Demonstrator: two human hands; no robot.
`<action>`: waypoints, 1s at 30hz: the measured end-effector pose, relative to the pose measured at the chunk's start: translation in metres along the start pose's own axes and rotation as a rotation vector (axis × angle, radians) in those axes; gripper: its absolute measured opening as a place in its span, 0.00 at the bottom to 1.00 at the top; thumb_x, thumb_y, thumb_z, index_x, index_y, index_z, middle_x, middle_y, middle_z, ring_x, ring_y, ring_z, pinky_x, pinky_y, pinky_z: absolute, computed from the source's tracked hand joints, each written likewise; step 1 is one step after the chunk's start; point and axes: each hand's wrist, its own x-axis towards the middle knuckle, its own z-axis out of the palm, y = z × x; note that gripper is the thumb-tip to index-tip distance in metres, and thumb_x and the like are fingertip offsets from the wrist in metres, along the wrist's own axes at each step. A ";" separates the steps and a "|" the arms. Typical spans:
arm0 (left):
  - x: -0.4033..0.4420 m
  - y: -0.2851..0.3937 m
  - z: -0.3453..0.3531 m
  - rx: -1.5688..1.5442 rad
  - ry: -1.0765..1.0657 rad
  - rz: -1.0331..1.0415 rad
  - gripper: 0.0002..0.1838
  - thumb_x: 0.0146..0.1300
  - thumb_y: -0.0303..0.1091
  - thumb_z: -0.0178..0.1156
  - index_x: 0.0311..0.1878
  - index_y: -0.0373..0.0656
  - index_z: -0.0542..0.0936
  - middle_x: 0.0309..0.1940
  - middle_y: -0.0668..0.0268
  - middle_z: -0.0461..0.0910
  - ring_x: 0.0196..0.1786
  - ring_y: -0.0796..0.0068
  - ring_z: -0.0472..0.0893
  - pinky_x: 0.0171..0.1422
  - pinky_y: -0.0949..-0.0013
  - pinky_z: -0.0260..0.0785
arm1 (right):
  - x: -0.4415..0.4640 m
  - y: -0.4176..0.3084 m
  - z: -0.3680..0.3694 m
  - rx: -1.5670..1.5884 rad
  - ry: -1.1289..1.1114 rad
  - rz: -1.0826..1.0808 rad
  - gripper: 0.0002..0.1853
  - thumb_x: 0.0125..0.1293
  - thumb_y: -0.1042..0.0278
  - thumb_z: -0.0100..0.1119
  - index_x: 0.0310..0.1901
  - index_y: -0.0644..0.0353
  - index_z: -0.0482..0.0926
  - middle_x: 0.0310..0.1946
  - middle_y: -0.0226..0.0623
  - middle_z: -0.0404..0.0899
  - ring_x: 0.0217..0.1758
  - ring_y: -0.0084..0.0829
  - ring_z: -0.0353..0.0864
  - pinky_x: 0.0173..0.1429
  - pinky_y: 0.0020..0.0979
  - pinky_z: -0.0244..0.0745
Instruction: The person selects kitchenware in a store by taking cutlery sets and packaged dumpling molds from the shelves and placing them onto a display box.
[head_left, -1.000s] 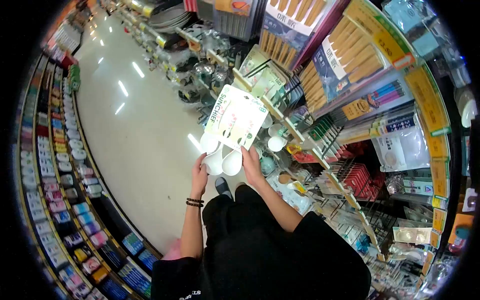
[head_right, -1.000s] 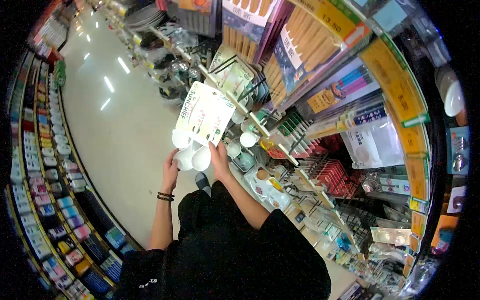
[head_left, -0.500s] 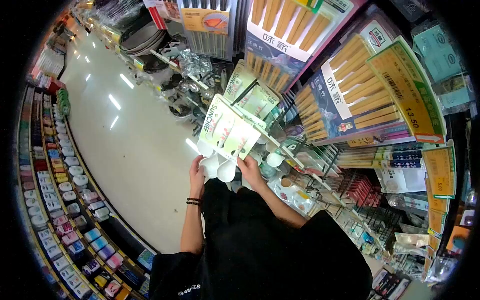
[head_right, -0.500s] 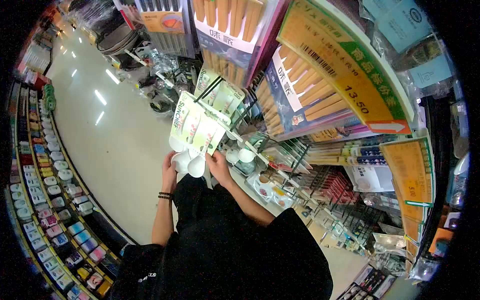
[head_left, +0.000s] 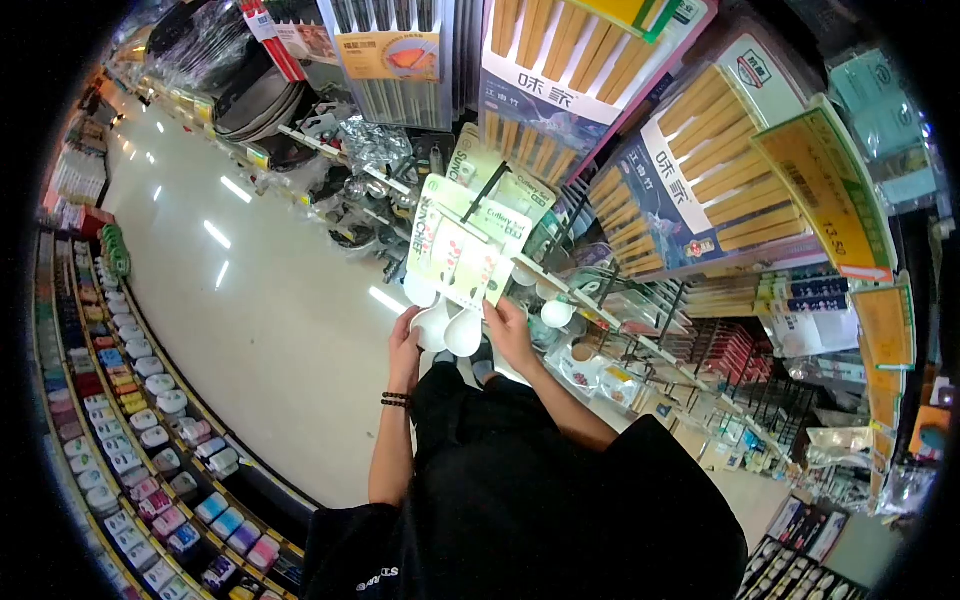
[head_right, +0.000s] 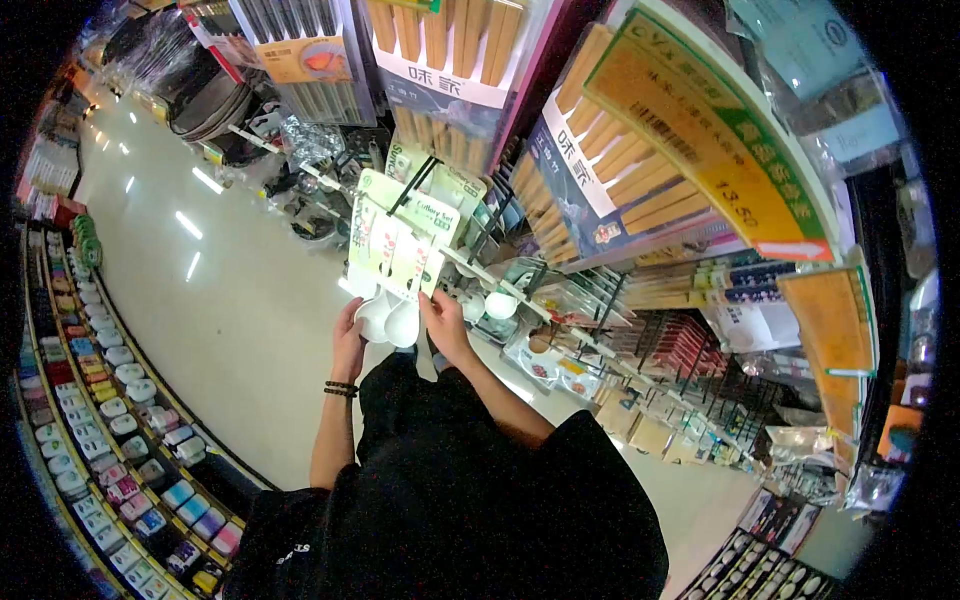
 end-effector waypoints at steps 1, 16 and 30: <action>-0.002 0.007 0.003 0.004 -0.011 -0.023 0.22 0.69 0.22 0.45 0.66 0.38 0.67 0.60 0.60 0.73 0.58 0.70 0.75 0.58 0.69 0.71 | 0.001 -0.011 0.006 0.092 0.061 -0.012 0.13 0.74 0.70 0.52 0.52 0.70 0.77 0.42 0.28 0.79 0.41 0.14 0.73 0.44 0.21 0.70; 0.111 -0.036 0.011 -0.007 -0.280 0.058 0.22 0.72 0.28 0.45 0.68 0.38 0.63 0.61 0.58 0.72 0.62 0.63 0.73 0.66 0.60 0.67 | -0.100 0.057 0.006 -0.184 0.499 0.045 0.18 0.70 0.66 0.56 0.59 0.61 0.71 0.41 0.38 0.80 0.41 0.27 0.80 0.44 0.29 0.76; -0.036 -0.098 -0.015 0.587 -0.629 -0.420 0.24 0.65 0.26 0.56 0.64 0.38 0.69 0.54 0.58 0.77 0.59 0.62 0.76 0.61 0.60 0.70 | -0.306 0.074 -0.074 0.341 0.908 0.098 0.22 0.63 0.82 0.54 0.59 0.58 0.73 0.42 0.36 0.79 0.42 0.26 0.78 0.54 0.29 0.74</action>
